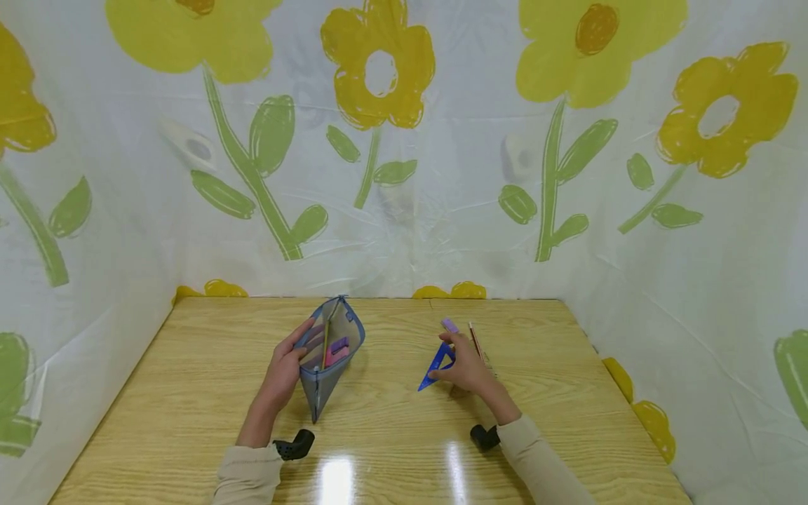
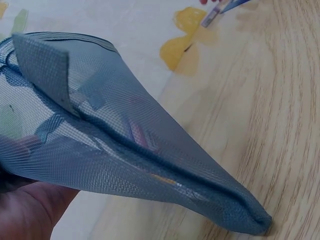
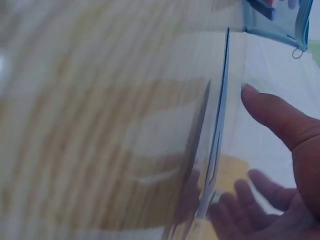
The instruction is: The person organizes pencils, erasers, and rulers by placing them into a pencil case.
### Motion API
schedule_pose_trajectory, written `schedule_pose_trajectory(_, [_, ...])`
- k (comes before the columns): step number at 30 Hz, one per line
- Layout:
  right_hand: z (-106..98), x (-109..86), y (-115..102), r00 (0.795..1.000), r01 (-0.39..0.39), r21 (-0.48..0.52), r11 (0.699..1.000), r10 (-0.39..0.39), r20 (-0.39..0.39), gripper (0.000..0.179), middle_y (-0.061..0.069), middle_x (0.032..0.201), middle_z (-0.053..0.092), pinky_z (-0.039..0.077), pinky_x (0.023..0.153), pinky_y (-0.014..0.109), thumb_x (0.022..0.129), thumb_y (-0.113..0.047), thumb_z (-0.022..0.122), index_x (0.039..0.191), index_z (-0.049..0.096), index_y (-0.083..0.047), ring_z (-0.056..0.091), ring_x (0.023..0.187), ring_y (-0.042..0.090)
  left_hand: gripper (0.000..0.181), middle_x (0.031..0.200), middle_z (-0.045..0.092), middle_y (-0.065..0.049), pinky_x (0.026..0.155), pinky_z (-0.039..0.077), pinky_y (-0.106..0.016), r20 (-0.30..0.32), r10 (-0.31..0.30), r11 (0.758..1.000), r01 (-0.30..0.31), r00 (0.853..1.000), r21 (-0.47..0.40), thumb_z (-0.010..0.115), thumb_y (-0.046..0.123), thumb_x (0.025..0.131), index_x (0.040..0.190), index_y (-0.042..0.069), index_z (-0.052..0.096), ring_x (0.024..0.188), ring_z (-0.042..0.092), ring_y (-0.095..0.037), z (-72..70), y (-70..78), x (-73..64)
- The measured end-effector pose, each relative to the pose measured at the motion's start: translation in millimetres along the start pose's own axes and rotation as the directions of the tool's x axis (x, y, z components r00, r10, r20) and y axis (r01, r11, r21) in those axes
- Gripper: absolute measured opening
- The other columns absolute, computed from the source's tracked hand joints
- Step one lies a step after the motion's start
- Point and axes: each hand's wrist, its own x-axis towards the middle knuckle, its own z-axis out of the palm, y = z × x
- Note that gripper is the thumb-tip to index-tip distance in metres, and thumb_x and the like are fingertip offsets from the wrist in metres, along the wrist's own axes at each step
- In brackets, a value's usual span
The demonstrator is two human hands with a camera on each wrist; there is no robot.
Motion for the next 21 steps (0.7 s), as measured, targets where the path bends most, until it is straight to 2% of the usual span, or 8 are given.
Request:
schedule_pose_trajectory(4, [-1, 2.6, 2, 0.999, -0.049, -0.151, 0.987, 0.049, -0.004, 0.090, 0.027, 0.139, 0.049, 0.048, 0.103, 0.057, 0.075, -0.029, 0.091, 0.145, 0.046, 0.005, 0.052, 0.126, 0.043, 0.061, 0.162, 0.027, -0.029, 0.116, 0.033, -0.054, -0.002, -0.007, 1.000, 0.007, 1.000, -0.015, 0.018, -0.007, 0.100, 0.161, 0.000, 0.020, 0.149, 0.030, -0.044, -0.6, 0.7, -0.8])
schedule_pose_trajectory(7, [-1, 3.5, 0, 0.995, -0.092, -0.196, 0.976, 0.097, 0.015, 0.097, 0.027, 0.138, 0.048, 0.045, 0.106, 0.058, 0.075, -0.036, 0.091, 0.148, 0.042, 0.005, 0.050, 0.128, 0.043, 0.061, 0.162, 0.027, -0.029, 0.116, 0.033, -0.054, -0.004, -0.012, 1.000, 0.012, 1.000, -0.022, 0.018, -0.007, 0.100, 0.161, 0.000, 0.020, 0.149, 0.030, -0.044, -1.1, 1.0, -1.4])
schedule_pose_trajectory(12, [-1, 3.9, -6, 0.995, -0.090, -0.267, 0.960, 0.099, 0.019, 0.102, 0.031, 0.135, 0.047, 0.038, 0.110, 0.064, 0.073, -0.040, 0.091, 0.147, 0.041, 0.007, 0.045, 0.129, 0.048, 0.061, 0.162, 0.027, -0.028, 0.117, 0.032, -0.053, -0.009, -0.021, 0.999, 0.020, 1.000, -0.027, 0.018, -0.007, 0.100, 0.161, 0.000, 0.020, 0.150, 0.030, -0.044, -1.9, 1.1, -1.6])
schedule_pose_trajectory(16, [0, 4.2, -9, 0.996, -0.082, -0.287, 0.954, 0.091, 0.016, 0.101, 0.033, 0.133, 0.047, 0.038, 0.108, 0.066, 0.071, -0.040, 0.092, 0.145, 0.042, 0.008, 0.043, 0.129, 0.053, 0.062, 0.162, 0.028, -0.028, 0.117, 0.032, -0.053, -0.017, -0.028, 0.999, 0.027, 0.999, -0.018, 0.018, -0.007, 0.100, 0.161, 0.000, 0.021, 0.149, 0.031, -0.043, -2.0, 1.0, -1.2])
schedule_pose_trajectory(21, [1, 7.6, -10, 0.990, -0.122, -0.260, 0.958, 0.137, 0.037, 0.099, 0.029, 0.130, 0.050, 0.044, 0.103, 0.062, 0.068, -0.038, 0.095, 0.142, 0.045, 0.006, 0.048, 0.124, 0.048, 0.062, 0.162, 0.028, -0.028, 0.117, 0.032, -0.053, -0.019, -0.030, 1.000, 0.029, 0.999, -0.006, 0.017, -0.007, 0.100, 0.161, 0.000, 0.021, 0.149, 0.031, -0.044, -2.4, -0.1, -0.4])
